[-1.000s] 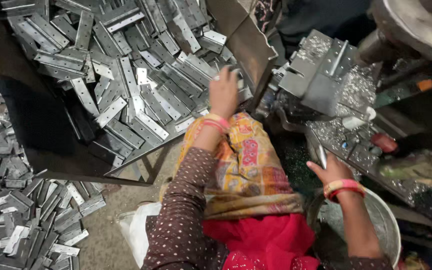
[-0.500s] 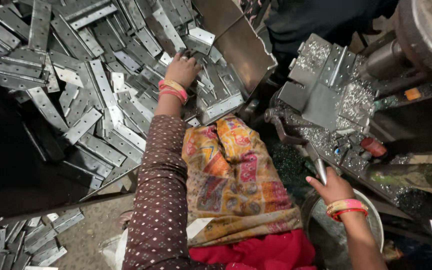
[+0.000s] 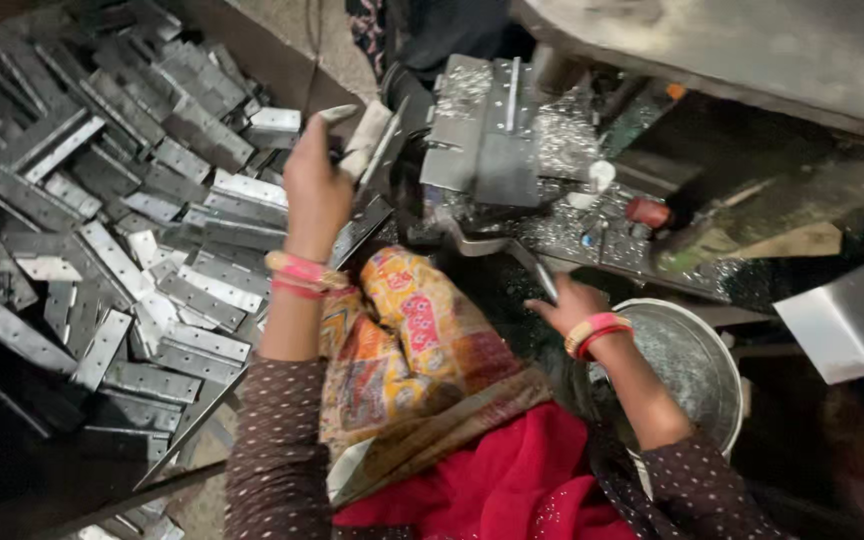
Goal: The person sits on the floor and repeatedly picks up metal brackets from a pile, places them into a press machine, and operates the lever to process them. The processed brackets are then dropped into a nearby container.
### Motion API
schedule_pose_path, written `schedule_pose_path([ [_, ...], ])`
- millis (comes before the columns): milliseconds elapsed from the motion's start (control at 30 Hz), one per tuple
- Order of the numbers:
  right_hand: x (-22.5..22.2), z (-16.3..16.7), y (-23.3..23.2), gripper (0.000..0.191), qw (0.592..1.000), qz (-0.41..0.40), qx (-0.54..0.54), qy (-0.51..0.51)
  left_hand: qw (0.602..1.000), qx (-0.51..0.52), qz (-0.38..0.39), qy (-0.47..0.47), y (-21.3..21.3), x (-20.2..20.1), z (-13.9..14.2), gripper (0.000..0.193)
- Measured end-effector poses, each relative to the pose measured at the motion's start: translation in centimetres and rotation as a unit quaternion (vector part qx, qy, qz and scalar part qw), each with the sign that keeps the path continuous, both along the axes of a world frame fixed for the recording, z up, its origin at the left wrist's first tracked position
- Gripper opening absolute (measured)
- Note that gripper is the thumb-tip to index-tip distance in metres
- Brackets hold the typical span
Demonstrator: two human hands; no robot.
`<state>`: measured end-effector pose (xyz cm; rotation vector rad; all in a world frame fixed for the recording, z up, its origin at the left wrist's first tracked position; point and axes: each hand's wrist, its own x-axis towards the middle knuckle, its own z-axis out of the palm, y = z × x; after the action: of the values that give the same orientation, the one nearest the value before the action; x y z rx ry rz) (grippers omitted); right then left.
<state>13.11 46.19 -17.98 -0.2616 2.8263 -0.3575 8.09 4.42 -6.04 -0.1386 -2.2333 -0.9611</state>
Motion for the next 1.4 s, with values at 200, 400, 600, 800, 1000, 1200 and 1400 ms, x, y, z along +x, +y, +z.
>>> schedule_pose_path([
  [200, 1.2, 1.2, 0.1, 0.067, 0.999, -0.024, -0.016, -0.026, 0.965, -0.242, 0.031, -0.093, 13.2, -1.3, -0.3, 0.03],
  [400, 1.1, 1.9, 0.3, 0.064, 0.998, -0.032, -0.03, -0.048, 0.95, -0.293, 0.013, -0.104, 20.3, 3.5, -2.0, 0.05],
  [600, 1.1, 2.0, 0.3, 0.066, 0.998, -0.026, -0.018, -0.054, 0.939, -0.33, 0.025, -0.094, 21.2, 3.6, -2.4, 0.046],
  [800, 1.5, 2.1, 0.2, 0.064, 0.998, -0.022, -0.04, -0.038, 0.951, -0.29, 0.017, -0.108, 21.2, -0.1, -2.5, 0.044],
  [1000, 1.2, 2.7, -0.1, 0.067, 0.999, -0.024, -0.02, -0.043, 0.95, -0.291, 0.015, -0.111, 21.5, 2.5, -2.8, 0.033],
  [1200, 1.4, 2.5, -0.2, 0.067, 0.999, -0.01, -0.029, -0.025, 0.947, -0.288, 0.032, -0.136, 21.4, -1.9, -2.6, 0.025],
  [1400, 1.4, 3.0, -0.3, 0.068, 0.999, -0.015, -0.019, -0.024, 0.952, -0.281, 0.04, -0.118, 22.1, -2.8, -3.7, 0.028],
])
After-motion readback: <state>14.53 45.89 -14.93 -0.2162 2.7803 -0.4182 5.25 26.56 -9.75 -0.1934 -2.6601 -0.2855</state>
